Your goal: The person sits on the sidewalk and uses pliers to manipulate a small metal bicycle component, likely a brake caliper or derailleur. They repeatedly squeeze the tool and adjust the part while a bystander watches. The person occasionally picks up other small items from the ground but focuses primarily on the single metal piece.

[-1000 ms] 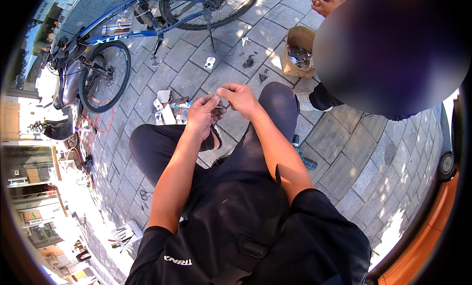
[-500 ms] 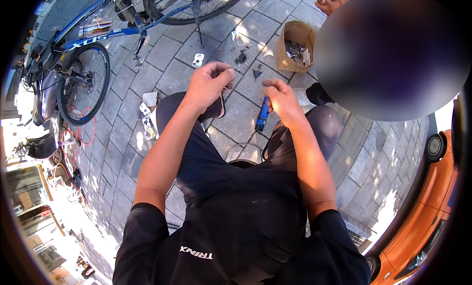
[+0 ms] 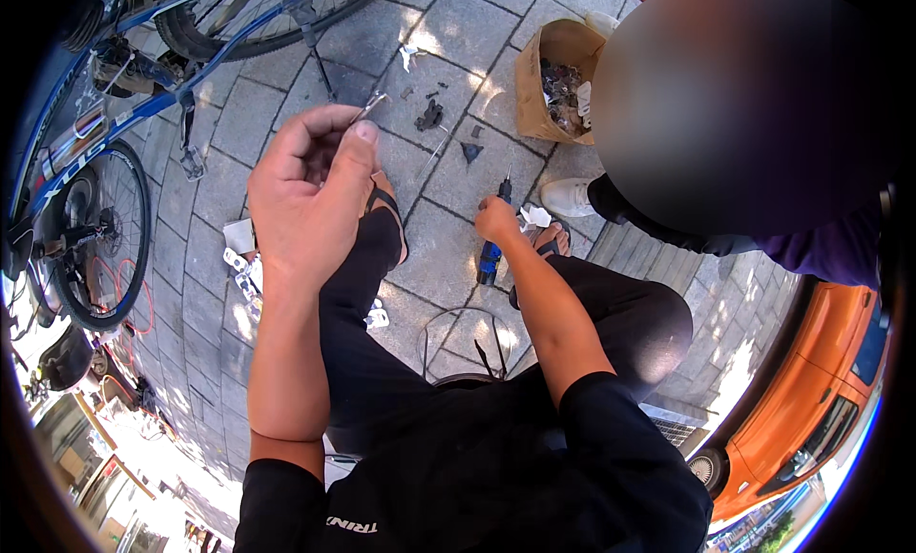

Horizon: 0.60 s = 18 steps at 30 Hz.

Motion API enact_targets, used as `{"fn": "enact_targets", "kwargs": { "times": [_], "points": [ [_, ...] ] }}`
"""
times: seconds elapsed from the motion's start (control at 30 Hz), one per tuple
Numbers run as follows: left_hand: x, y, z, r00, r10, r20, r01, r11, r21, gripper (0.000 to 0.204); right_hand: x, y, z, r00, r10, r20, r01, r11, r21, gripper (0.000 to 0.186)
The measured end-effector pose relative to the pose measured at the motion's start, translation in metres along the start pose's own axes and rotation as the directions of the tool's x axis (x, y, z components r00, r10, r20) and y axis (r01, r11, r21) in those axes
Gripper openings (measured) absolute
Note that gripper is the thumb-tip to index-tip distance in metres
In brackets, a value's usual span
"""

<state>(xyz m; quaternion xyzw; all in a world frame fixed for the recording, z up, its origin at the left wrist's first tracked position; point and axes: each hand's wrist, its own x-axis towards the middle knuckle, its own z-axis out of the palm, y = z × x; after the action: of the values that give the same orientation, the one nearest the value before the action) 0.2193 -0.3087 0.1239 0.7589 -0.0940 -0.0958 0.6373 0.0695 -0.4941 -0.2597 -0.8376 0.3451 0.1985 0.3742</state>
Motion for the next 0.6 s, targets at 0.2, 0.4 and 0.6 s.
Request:
{"fn": "enact_targets", "kwargs": {
  "times": [0.2, 0.4, 0.6],
  "points": [
    [0.028, 0.002, -0.017, 0.992, 0.025, -0.121, -0.013, 0.995, 0.098, 0.021, 0.034, 0.010, 0.015, 0.998, 0.024, 0.064, -0.015, 0.990, -0.143, 0.031],
    [0.023, -0.011, -0.028, 0.983, -0.006, -0.183, 0.058, 0.958, 0.280, 0.018, 0.046, -0.027, 0.014, 0.995, -0.093, 0.032, 0.098, 0.956, -0.276, 0.036],
    [0.024, -0.001, -0.028, 0.998, 0.022, -0.054, 0.004, 0.895, 0.446, 0.018, 0.124, -0.114, -0.004, 0.884, -0.403, -0.238, 0.377, 0.914, -0.149, 0.029]
  ]
}}
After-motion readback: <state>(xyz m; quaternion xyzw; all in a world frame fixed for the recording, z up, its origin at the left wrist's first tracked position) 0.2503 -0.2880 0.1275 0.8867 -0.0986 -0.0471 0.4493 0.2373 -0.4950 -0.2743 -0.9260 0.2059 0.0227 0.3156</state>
